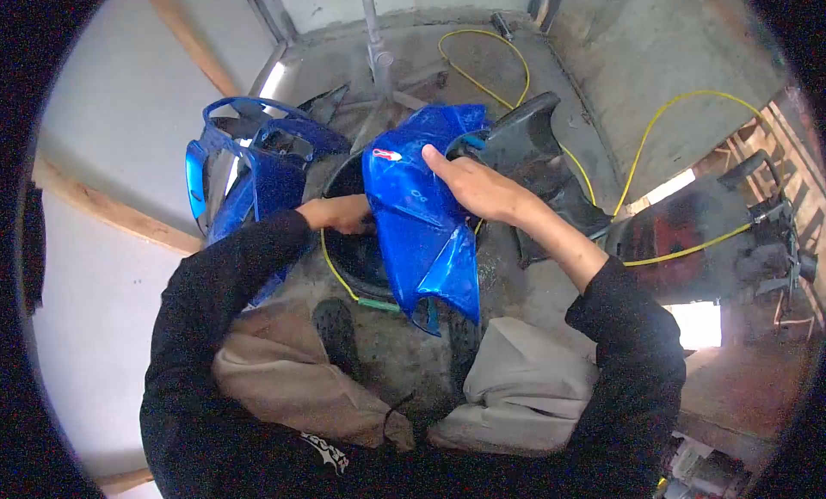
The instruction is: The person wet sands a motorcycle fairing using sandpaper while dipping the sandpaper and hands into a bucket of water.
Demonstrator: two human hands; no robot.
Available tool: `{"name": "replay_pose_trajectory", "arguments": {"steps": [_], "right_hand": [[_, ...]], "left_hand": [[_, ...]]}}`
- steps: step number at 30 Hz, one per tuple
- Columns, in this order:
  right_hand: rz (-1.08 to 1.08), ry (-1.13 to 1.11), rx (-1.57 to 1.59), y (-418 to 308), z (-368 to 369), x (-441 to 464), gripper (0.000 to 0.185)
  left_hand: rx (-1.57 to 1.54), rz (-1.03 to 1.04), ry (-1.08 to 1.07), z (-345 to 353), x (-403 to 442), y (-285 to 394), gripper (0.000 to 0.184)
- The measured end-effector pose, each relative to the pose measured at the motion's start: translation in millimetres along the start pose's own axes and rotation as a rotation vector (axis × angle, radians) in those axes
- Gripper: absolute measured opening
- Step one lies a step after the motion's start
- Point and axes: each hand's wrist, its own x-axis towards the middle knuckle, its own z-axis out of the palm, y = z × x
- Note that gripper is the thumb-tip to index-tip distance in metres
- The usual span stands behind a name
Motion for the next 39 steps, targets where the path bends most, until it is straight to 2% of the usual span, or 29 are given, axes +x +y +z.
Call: {"name": "replay_pose_trajectory", "arguments": {"steps": [3, 7, 10, 13, 19, 22, 28, 34, 37, 39], "right_hand": [[0.164, -0.088, -0.095, -19.0, -10.0, -3.7, 0.099], [0.212, -0.087, -0.149, -24.1, -11.3, -4.2, 0.100], [0.133, -0.058, -0.093, -15.0, -8.8, -2.2, 0.098], [0.128, -0.110, -0.094, -15.0, -11.5, 0.9, 0.096], [0.135, -0.063, -0.062, -5.7, -6.9, 3.0, 0.093], [0.080, 0.036, -0.042, -9.1, -1.1, -2.8, 0.095], [0.129, -0.132, -0.055, -9.1, -9.7, 5.1, 0.098], [0.160, -0.125, -0.117, -21.9, -11.7, -0.1, 0.100], [0.037, 0.017, -0.038, 1.7, 2.2, 6.3, 0.096], [0.062, -0.003, -0.075, 4.9, 0.4, 8.5, 0.096]], "left_hand": [[0.110, -0.055, -0.074, 30.3, 26.1, -18.3, 0.029], [0.145, -0.089, -0.113, 48.6, 43.0, -33.8, 0.031], [0.151, -0.097, -0.134, 56.3, 47.3, -37.9, 0.032], [0.150, -0.093, -0.155, 61.6, 50.9, -33.6, 0.034], [0.139, -0.069, -0.175, 68.1, 56.4, -26.9, 0.037], [0.142, -0.050, -0.188, 69.2, 61.0, -23.4, 0.039], [0.137, -0.021, -0.210, 65.7, 65.8, -14.7, 0.043], [0.114, 0.079, -0.183, 47.9, 64.4, -6.0, 0.048], [0.098, 0.169, -0.126, 27.9, 57.0, -2.6, 0.050], [0.083, 0.253, -0.054, 10.5, 51.0, -5.9, 0.052]]}}
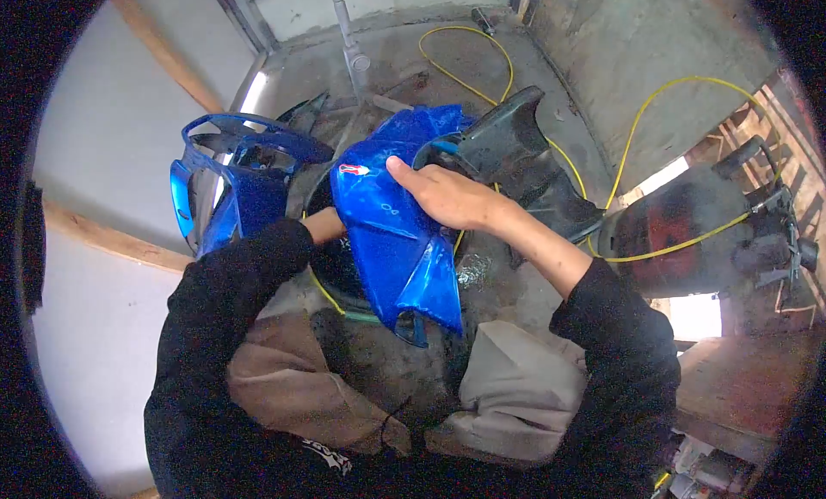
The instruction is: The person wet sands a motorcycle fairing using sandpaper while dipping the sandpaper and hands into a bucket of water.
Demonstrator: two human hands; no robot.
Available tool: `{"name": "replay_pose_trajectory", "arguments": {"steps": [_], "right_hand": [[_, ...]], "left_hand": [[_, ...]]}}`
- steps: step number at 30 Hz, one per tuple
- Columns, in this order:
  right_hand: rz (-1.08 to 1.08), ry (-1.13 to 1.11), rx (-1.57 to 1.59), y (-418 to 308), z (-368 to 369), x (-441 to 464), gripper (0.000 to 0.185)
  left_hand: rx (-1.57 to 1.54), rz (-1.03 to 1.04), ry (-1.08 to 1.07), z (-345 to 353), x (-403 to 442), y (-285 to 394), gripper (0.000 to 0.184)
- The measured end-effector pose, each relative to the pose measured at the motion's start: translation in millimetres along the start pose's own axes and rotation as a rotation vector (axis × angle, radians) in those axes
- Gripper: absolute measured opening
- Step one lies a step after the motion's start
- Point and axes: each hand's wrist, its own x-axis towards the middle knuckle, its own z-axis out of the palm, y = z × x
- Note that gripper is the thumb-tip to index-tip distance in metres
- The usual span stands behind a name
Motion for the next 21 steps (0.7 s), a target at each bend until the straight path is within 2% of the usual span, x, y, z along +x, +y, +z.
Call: {"name": "replay_pose_trajectory", "arguments": {"steps": [4, 6, 7, 8, 10, 11, 12, 14, 16, 20, 21], "right_hand": [[-0.015, -0.018, -0.039, -3.4, -1.4, 3.0, 0.098], [0.047, -0.101, -0.041, -6.1, -7.3, 5.2, 0.097], [0.080, -0.142, -0.040, -7.1, -8.2, 5.1, 0.098], [0.053, -0.094, -0.043, -4.4, -5.2, 5.6, 0.098], [0.000, 0.006, -0.048, 3.7, 2.4, 7.3, 0.099], [0.000, 0.010, -0.033, 2.3, 3.2, 6.4, 0.099], [0.001, 0.014, -0.020, 0.1, 3.5, 5.5, 0.099], [-0.007, 0.001, -0.015, -1.3, 3.4, 5.8, 0.099], [-0.024, -0.033, -0.038, -0.8, 0.6, 8.4, 0.099], [-0.022, 0.004, -0.046, -1.8, 4.0, 8.7, 0.098], [-0.028, -0.006, -0.037, -4.5, 3.5, 7.7, 0.098]], "left_hand": [[-0.009, 0.103, 0.143, -49.3, -24.7, 10.4, 0.055], [-0.060, 0.062, 0.196, -74.9, -43.9, 17.9, 0.057], [-0.133, -0.060, 0.181, -89.5, -51.7, 25.3, 0.054], [-0.205, -0.182, 0.164, -104.3, -58.0, 32.3, 0.051], [-0.174, -0.502, -0.081, -163.8, -66.5, 75.1, 0.040], [-0.104, -0.383, 0.024, -179.5, -76.1, 85.1, 0.037], [-0.149, -0.481, -0.032, -200.0, -81.2, 94.8, 0.037], [-0.050, -0.440, 0.106, -221.7, -95.0, 100.7, 0.036], [-0.020, -0.514, 0.199, -249.8, -97.5, 134.9, 0.035], [-0.184, -0.412, 0.400, -263.5, -94.4, 160.8, 0.032], [-0.256, -0.516, 0.351, -267.5, -88.8, 174.2, 0.028]]}}
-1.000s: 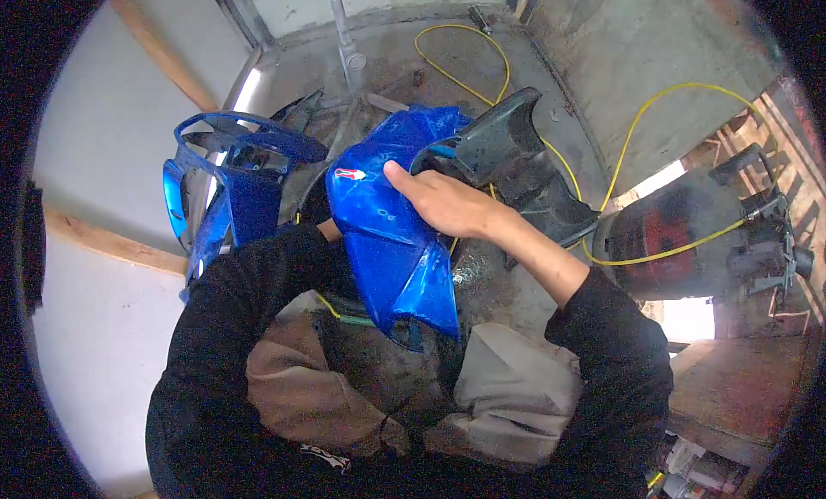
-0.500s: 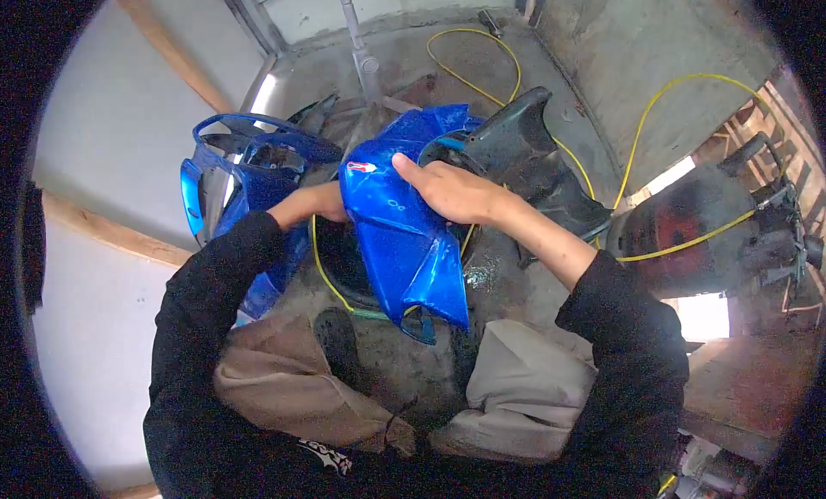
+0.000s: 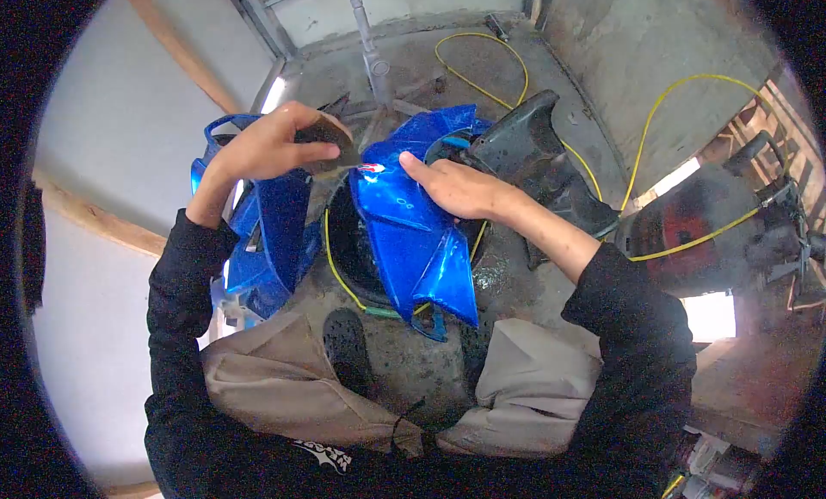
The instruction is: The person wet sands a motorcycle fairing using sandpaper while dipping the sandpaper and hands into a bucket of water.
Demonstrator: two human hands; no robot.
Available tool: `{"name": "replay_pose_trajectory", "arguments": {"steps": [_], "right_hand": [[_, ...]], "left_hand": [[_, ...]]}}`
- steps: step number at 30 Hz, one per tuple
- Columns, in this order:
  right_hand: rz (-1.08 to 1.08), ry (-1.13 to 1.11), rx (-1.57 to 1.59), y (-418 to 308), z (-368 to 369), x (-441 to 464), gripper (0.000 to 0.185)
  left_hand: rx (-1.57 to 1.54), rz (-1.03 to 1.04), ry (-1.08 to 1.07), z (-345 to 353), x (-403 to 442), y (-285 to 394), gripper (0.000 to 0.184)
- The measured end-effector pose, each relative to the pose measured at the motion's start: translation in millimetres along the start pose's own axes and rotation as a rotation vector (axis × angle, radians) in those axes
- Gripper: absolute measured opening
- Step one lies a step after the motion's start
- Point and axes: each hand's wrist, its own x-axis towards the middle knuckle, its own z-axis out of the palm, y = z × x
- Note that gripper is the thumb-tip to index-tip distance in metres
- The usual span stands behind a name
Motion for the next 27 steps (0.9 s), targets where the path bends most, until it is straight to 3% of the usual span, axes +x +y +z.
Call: {"name": "replay_pose_trajectory", "arguments": {"steps": [3, 4, 7, 19, 22, 27], "right_hand": [[-0.012, 0.017, -0.026, -1.1, 0.7, 0.7, 0.097], [-0.015, 0.031, -0.043, -2.6, 1.2, 0.9, 0.097], [0.138, -0.130, -0.099, -26.4, -13.2, -8.0, 0.095], [0.058, -0.108, -0.022, -8.7, -5.8, 0.9, 0.095], [0.118, -0.120, -0.088, -25.4, -10.6, -7.0, 0.096], [0.039, -0.107, -0.040, -11.5, -6.0, -0.9, 0.096]], "left_hand": [[0.129, 0.339, 0.000, 10.2, 3.8, 9.5, 0.025], [0.184, 0.366, 0.007, 12.0, 3.4, 16.0, 0.024], [0.145, 0.371, -0.011, 17.6, 7.9, 19.0, 0.025], [0.145, 0.505, 0.174, 28.7, 17.3, 9.0, 0.050], [0.117, 0.531, 0.215, 29.1, 16.6, 6.9, 0.048], [0.228, 0.632, 0.291, 32.9, 17.1, -1.2, 0.043]]}}
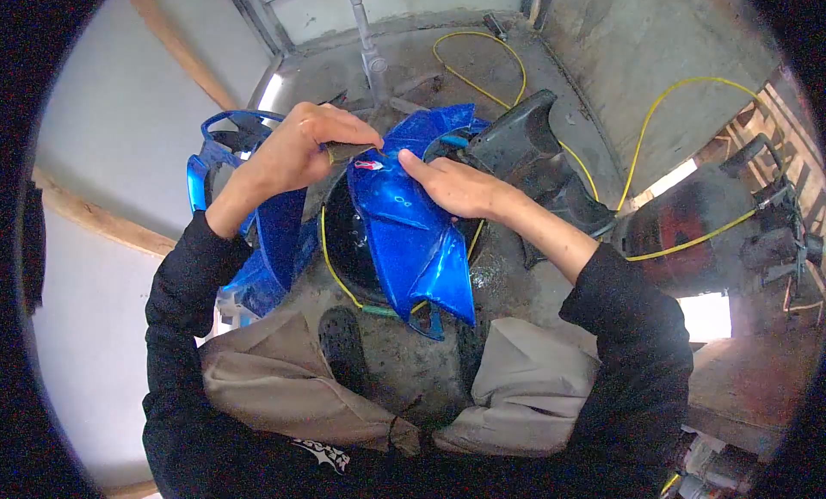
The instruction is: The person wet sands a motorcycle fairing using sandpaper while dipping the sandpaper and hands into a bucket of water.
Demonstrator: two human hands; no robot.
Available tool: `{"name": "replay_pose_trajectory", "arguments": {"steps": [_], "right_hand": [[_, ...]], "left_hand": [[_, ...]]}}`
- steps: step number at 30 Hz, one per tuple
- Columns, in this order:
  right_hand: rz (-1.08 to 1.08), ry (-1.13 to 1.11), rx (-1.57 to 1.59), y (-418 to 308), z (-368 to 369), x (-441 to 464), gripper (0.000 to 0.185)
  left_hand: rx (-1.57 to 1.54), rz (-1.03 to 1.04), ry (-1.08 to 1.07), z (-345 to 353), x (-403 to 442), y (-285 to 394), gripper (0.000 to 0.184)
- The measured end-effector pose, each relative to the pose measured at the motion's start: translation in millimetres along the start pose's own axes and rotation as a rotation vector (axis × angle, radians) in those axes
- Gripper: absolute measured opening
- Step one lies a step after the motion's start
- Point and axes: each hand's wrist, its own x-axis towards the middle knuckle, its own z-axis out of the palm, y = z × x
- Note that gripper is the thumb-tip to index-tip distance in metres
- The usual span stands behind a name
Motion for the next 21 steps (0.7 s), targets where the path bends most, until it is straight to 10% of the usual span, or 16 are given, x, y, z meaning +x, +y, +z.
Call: {"name": "replay_pose_trajectory", "arguments": {"steps": [7, 21], "right_hand": [[-0.023, 0.146, -0.032, 11.7, 7.6, 6.1, 0.096], [0.087, 0.181, -0.191, -5.7, -5.8, -0.7, 0.070]], "left_hand": [[0.056, -0.607, 0.038, 21.2, -30.9, -17.9, 0.030], [0.034, -0.328, -0.731, 210.8, -136.1, -119.6, 0.033]]}}
